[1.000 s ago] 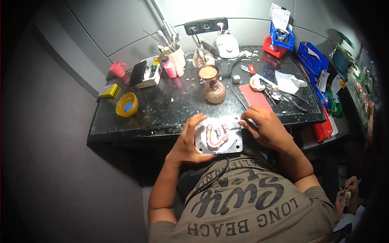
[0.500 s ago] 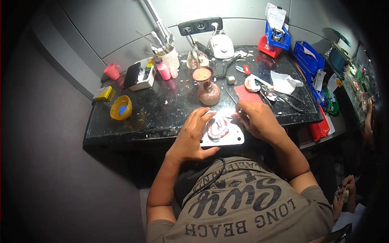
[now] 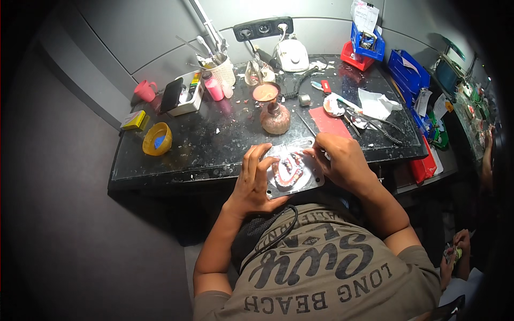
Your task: The person uses pliers to adjust a dental piece in a metal flask, handles a dental impression cast, and scrapes wax around the denture using a metal carving tool.
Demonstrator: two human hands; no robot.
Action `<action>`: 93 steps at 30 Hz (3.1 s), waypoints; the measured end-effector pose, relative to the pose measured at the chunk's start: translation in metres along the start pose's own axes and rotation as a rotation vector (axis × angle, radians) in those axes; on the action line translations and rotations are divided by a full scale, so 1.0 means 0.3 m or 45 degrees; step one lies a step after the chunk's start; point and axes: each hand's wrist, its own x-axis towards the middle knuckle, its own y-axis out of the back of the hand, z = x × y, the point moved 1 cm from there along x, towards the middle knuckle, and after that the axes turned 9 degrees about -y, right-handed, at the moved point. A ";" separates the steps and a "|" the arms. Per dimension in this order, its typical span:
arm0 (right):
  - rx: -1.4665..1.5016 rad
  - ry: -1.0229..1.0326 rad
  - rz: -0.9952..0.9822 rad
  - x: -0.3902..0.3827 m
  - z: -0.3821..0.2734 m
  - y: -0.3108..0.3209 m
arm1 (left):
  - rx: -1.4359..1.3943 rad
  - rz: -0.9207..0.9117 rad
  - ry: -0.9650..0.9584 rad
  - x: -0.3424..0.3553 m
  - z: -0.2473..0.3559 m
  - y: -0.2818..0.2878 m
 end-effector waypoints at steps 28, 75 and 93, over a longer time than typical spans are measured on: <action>-0.063 0.075 -0.029 0.032 -0.016 0.005 | 0.148 -0.045 -0.044 -0.028 -0.017 -0.014; -0.018 0.210 -0.007 0.045 0.054 0.025 | -0.015 -0.049 0.078 0.013 -0.015 0.015; -0.279 0.296 -0.293 0.131 0.032 0.048 | -0.169 -0.165 0.143 0.037 -0.050 0.031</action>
